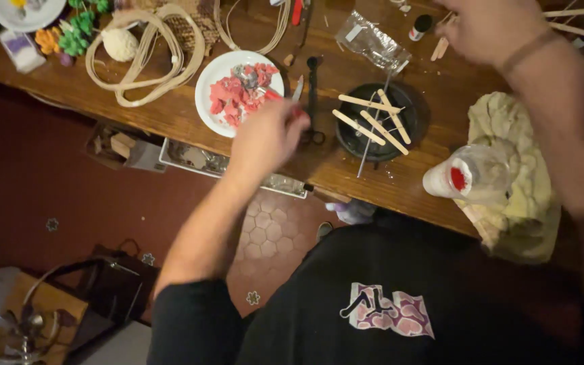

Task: Mixing dye into wax and monitoring the temperature of melted wax while stirring with a spoon.

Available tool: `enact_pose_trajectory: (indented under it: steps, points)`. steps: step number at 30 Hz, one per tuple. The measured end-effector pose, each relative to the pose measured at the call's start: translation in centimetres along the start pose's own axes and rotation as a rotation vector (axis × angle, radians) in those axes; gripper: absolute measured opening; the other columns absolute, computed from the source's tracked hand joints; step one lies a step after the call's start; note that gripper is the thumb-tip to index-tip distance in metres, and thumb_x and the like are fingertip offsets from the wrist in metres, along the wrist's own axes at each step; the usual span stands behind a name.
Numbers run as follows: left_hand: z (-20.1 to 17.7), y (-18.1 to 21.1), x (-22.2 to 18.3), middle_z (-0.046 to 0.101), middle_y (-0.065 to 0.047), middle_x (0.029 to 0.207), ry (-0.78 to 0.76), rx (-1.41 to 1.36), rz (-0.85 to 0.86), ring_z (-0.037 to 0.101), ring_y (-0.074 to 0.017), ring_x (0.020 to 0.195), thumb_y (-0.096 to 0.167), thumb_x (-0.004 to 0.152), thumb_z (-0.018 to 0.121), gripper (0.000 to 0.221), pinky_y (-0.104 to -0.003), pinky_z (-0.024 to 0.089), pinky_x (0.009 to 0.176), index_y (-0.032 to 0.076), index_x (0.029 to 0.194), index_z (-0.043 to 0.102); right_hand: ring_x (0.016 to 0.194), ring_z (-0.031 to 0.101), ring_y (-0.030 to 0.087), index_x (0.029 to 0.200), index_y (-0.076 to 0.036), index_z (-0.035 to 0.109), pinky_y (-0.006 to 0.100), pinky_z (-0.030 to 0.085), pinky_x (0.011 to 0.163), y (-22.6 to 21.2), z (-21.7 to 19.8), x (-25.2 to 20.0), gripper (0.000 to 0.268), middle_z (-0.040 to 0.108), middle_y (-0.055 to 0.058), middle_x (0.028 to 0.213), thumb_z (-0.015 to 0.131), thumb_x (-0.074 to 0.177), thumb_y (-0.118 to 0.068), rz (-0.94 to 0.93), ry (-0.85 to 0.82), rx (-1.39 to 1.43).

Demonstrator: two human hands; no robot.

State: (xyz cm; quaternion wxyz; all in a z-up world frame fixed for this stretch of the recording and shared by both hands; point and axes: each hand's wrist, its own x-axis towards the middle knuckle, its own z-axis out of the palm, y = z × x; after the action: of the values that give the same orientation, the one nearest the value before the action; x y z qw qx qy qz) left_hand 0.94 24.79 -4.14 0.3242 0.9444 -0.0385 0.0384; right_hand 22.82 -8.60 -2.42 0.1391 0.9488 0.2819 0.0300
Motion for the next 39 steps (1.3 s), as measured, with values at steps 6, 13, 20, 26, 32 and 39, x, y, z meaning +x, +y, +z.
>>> enact_pose_trajectory:
  steps: [6,13,20,26,32,39]
  points:
    - [3.7,-4.6,15.6,0.074,-0.021,0.093,-0.004,0.269,-0.203,0.070,-0.0482,0.087,0.042,0.096,0.062,0.035,-0.058,0.054,0.078,0.009,0.092,0.072,0.121,0.069,0.042,0.143,0.009,0.075,0.052,0.053,0.107,-0.3,-5.5,-18.1,0.041,0.075,0.027,0.134,0.078,0.103,-0.004,-0.158,0.437,0.385]
    - [7.7,-5.8,24.6,0.069,-0.010,0.127,-0.208,0.469,-0.452,0.067,-0.0356,0.116,0.032,0.097,0.062,0.039,-0.048,0.056,0.091,0.011,0.130,0.068,0.124,0.066,0.037,0.129,0.005,0.070,0.046,0.049,0.116,0.4,3.3,-37.0,0.031,0.070,0.024,0.132,0.070,0.099,-0.004,0.204,0.359,0.748]
    - [5.6,-3.2,23.6,0.070,-0.019,0.125,-0.210,0.438,-0.411,0.069,-0.0389,0.112,0.024,0.095,0.051,0.040,-0.053,0.056,0.087,0.001,0.124,0.067,0.120,0.069,0.029,0.127,-0.004,0.072,0.039,0.050,0.112,1.4,5.3,-45.6,0.036,0.073,0.016,0.130,0.067,0.092,-0.010,0.359,0.241,0.823]
    - [0.6,5.4,14.0,0.057,-0.004,0.061,-0.199,0.149,-0.409,0.052,-0.0189,0.057,0.016,0.092,0.052,0.028,-0.039,0.040,0.058,0.011,0.066,0.061,0.113,0.070,0.024,0.123,-0.009,0.073,0.036,0.050,0.110,2.8,2.3,-44.5,0.036,0.074,0.012,0.126,0.072,0.087,-0.013,0.280,0.253,0.860]
    - [-0.7,19.8,1.8,0.076,-0.009,0.113,-0.218,0.016,-0.479,0.057,-0.0094,0.064,0.021,0.108,0.045,0.034,-0.023,0.047,0.053,0.007,0.128,0.068,0.107,0.070,0.019,0.116,-0.011,0.075,0.033,0.051,0.105,4.1,0.7,-42.0,0.031,0.075,0.004,0.119,0.074,0.085,-0.012,-0.068,0.363,0.880]
    - [6.4,24.8,-5.9,0.081,0.001,0.095,-0.214,-0.021,-0.371,0.073,-0.0139,0.084,0.024,0.102,0.052,0.028,-0.034,0.055,0.076,0.015,0.105,0.077,0.106,0.067,0.024,0.117,-0.007,0.073,0.038,0.051,0.104,4.0,-2.0,-40.1,0.029,0.070,0.008,0.124,0.072,0.089,-0.013,-0.495,0.445,0.808]
